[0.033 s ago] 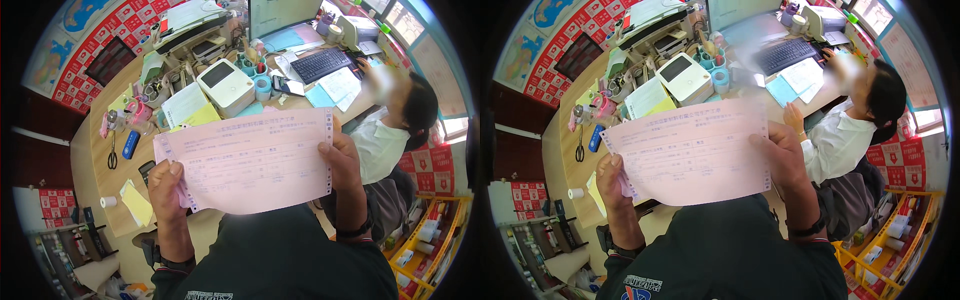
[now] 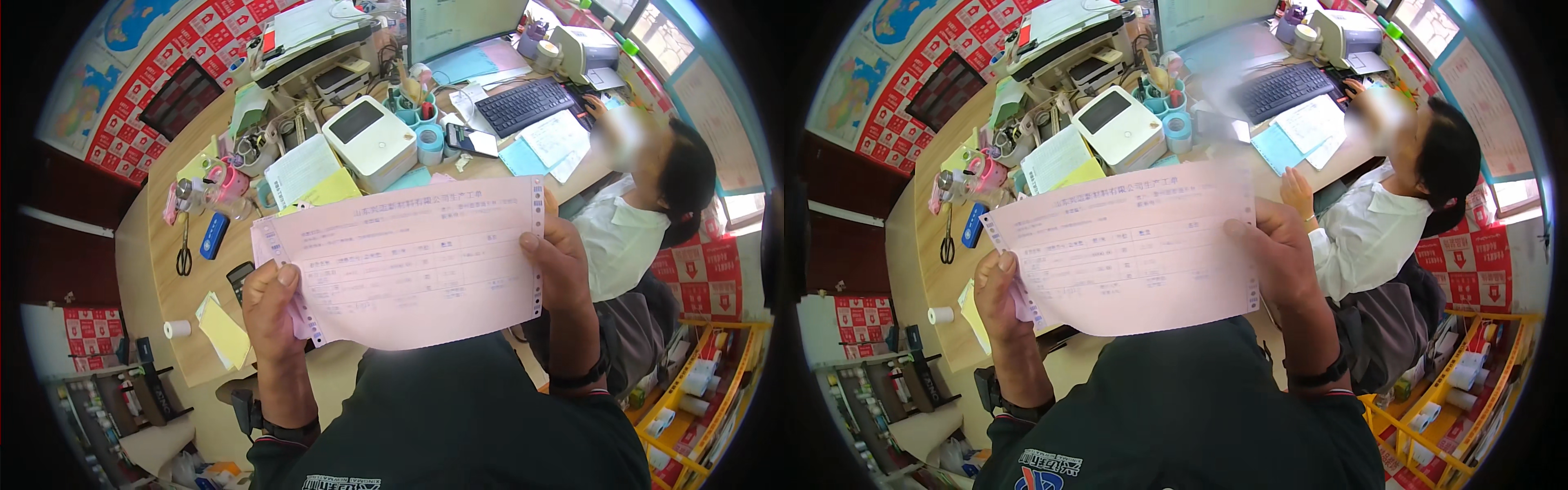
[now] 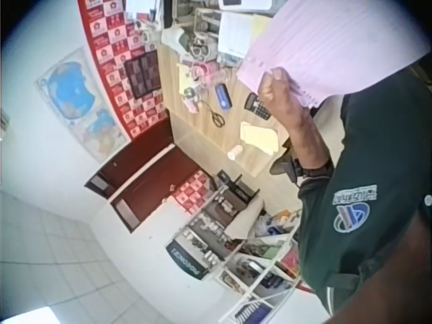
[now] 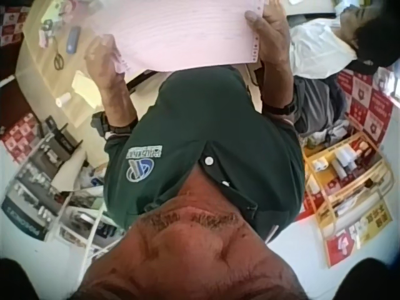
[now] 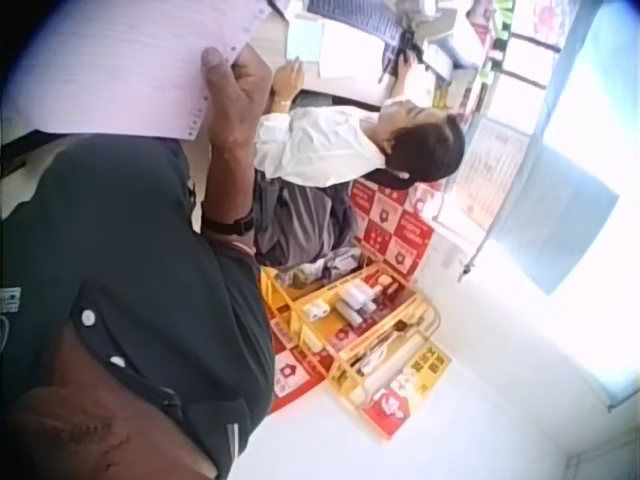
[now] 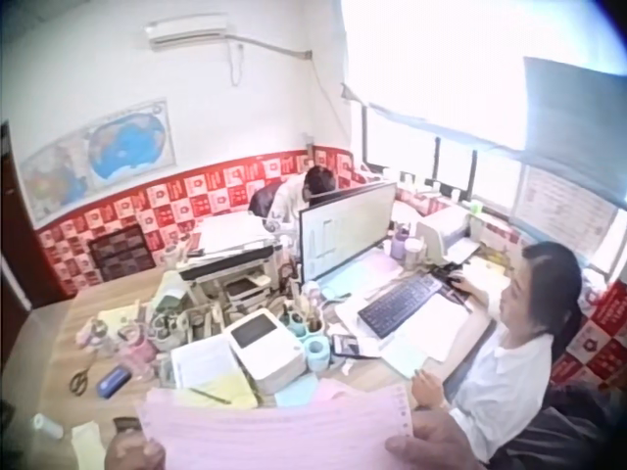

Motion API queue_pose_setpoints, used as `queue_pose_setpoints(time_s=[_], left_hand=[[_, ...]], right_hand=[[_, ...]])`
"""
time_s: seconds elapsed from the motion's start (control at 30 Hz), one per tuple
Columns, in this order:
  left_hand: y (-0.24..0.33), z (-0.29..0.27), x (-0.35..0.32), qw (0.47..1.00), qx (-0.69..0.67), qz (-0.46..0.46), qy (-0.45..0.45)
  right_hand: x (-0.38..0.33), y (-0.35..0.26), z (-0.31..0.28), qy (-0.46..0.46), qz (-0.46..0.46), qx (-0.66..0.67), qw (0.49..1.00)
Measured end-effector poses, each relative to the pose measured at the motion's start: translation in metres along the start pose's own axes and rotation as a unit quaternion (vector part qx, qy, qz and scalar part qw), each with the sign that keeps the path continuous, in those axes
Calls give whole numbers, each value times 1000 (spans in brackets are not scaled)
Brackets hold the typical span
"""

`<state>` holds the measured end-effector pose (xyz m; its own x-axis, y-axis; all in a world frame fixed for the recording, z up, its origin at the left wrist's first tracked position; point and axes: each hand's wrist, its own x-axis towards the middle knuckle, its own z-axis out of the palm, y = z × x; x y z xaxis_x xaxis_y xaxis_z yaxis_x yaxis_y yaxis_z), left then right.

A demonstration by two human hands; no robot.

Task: The recorder collects several documents from a colleague in an office and carries them out to a factory warehouse area.

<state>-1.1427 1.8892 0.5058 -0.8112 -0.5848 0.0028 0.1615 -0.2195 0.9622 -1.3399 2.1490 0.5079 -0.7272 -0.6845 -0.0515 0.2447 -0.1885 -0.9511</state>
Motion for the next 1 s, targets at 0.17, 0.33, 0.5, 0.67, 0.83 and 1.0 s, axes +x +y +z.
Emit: queue_pose_setpoints(time_s=[0.17, 0.33, 0.5, 0.67, 0.83, 1.0], left_hand=[[2, 0, -2, 1000, -1, -2, 6], [4, 5, 0, 1000, -9, -3, 27], [4, 5, 1, 1000, -6, 0, 20], [4, 3, 1, 1000, -7, 0, 21], [5, 3, 2, 1000, -9, 2, 15], [8, 3, 1, 1000, -10, -8, 10]], right_hand=[[2, 4, 0, -6, -7, -1, 1000], [2, 3, -1, -3, -2, -2, 1000], [3, 4, 0, -2, 0, 2, 1000], [5, 3, 5, -3, -7, -1, 1000], [5, 5, 5, 9, -12, -21, 1000], [3, 2, 10, 15, -7, -11, 1000]])
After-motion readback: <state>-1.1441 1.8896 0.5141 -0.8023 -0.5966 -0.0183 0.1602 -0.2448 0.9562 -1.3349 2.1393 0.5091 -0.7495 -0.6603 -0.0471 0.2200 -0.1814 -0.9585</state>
